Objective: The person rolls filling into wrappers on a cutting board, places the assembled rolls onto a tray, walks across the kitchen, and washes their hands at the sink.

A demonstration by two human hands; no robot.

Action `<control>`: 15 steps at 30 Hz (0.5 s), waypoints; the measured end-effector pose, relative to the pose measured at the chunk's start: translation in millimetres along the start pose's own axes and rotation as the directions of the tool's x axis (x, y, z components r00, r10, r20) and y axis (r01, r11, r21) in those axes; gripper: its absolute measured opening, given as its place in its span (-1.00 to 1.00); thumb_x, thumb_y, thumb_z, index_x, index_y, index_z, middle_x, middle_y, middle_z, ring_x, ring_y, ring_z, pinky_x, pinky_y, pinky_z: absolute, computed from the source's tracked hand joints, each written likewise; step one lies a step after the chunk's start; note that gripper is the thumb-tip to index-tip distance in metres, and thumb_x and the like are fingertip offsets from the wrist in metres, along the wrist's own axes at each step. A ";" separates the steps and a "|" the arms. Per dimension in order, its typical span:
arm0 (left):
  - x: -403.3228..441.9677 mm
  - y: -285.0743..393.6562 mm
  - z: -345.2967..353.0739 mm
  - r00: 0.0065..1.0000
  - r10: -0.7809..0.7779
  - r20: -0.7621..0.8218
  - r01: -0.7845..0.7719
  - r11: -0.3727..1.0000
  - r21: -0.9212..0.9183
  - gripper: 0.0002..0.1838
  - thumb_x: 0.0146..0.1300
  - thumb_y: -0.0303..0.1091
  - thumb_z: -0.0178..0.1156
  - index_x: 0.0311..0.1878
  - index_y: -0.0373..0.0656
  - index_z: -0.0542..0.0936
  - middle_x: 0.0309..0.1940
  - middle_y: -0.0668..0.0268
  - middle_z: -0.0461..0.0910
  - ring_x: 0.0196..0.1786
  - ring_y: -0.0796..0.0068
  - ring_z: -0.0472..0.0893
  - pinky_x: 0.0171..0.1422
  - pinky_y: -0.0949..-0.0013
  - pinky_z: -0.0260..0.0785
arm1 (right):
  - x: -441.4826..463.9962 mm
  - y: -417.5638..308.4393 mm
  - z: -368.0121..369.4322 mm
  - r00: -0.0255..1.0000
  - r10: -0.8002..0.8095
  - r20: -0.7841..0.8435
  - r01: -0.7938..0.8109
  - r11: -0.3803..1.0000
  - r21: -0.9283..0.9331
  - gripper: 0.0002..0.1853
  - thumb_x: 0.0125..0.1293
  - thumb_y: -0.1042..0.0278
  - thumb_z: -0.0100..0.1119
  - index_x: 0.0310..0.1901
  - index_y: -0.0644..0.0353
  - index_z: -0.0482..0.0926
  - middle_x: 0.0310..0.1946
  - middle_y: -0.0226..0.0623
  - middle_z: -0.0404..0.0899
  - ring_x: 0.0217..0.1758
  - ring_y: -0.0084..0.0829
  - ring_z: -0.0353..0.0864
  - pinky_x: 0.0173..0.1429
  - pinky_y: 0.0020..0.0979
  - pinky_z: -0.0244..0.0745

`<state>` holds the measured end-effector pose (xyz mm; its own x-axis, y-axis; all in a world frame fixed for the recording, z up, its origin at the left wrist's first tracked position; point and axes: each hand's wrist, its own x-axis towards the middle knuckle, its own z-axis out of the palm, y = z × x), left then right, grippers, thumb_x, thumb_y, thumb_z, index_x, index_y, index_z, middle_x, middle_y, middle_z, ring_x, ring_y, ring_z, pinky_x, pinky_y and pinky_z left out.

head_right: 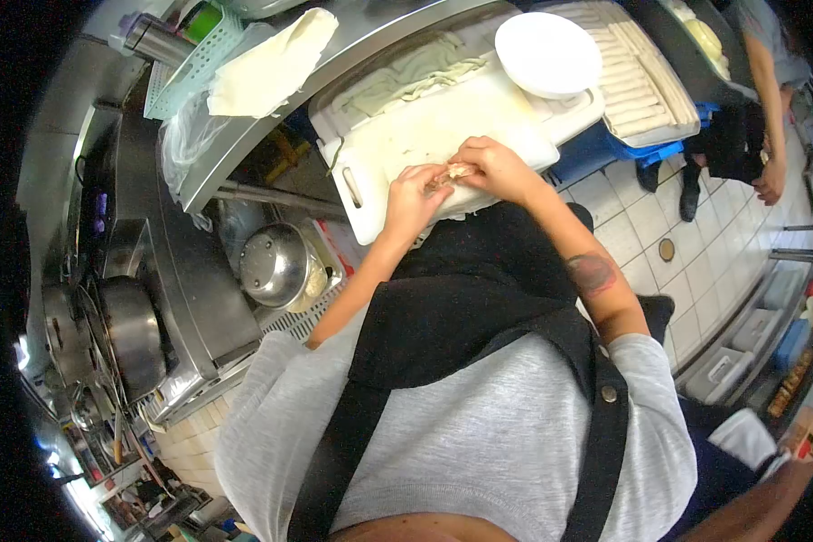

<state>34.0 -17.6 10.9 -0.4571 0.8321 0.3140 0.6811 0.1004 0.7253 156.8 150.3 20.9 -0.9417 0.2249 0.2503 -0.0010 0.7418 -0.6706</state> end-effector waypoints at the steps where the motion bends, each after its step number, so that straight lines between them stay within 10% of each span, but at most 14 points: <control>1: -4.0 9.8 -7.5 1.000 -0.005 0.005 0.005 1.000 -0.012 -0.71 0.11 -0.45 0.41 -0.08 -0.30 0.71 -0.17 0.05 0.71 -0.06 0.10 0.67 0.07 0.21 0.52 | -1.8 -6.4 -10.2 1.000 0.017 0.023 -0.018 0.998 0.064 -0.64 0.12 0.40 0.42 0.00 0.15 0.71 -0.14 -0.18 0.68 -0.05 -0.22 0.66 0.05 -0.29 0.57; 5: -6.4 26.8 -21.6 0.996 -0.054 0.068 0.060 0.994 -0.090 -0.65 0.19 -0.41 0.36 0.03 -0.37 0.66 -0.08 -0.04 0.69 0.02 0.01 0.67 0.21 0.18 0.49 | 1.0 -21.6 -38.9 0.966 0.149 0.212 -0.189 0.965 0.181 -0.50 0.16 0.37 0.42 0.19 0.14 0.63 0.04 -0.10 0.67 0.09 -0.24 0.67 0.15 -0.32 0.55; 6: -5.6 25.7 -19.4 0.998 -0.036 0.041 0.039 0.997 -0.070 -0.67 0.19 -0.41 0.35 0.00 -0.36 0.67 -0.09 -0.02 0.70 -0.01 0.02 0.67 0.18 0.18 0.49 | 5.5 -15.0 -36.5 0.992 0.011 0.129 -0.018 0.999 0.049 -0.54 0.27 0.39 0.33 0.22 0.23 0.59 0.12 -0.12 0.66 0.16 -0.27 0.65 0.23 -0.31 0.52; 10: 5.8 23.6 -10.3 0.997 0.052 -0.063 -0.051 0.999 0.015 -0.80 0.16 -0.42 0.35 -0.16 -0.29 0.72 -0.17 0.11 0.71 -0.11 0.08 0.68 0.07 0.19 0.51 | 21.3 -13.5 -20.0 0.970 0.221 -0.101 -0.093 0.722 0.686 -0.70 0.43 0.50 0.15 0.14 0.33 0.60 0.11 -0.23 0.66 0.19 -0.47 0.60 0.27 -0.37 0.49; 15: 14.0 21.9 2.2 0.989 0.094 -0.111 -0.091 0.995 0.033 -0.91 0.08 -0.48 0.39 -0.31 -0.22 0.73 -0.27 0.23 0.70 -0.18 0.18 0.64 -0.04 0.24 0.49 | 18.1 -7.7 10.8 0.924 0.381 0.021 -0.253 0.571 0.781 -0.73 0.41 0.58 0.13 0.12 0.30 0.57 0.06 -0.26 0.67 0.09 -0.53 0.64 0.13 -0.51 0.56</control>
<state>43.8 -2.5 29.8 -0.4519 0.7721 0.4468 0.7381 0.0423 0.6734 136.1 141.8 23.1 -0.8779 0.4774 -0.0388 -0.0254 -0.1273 -0.9915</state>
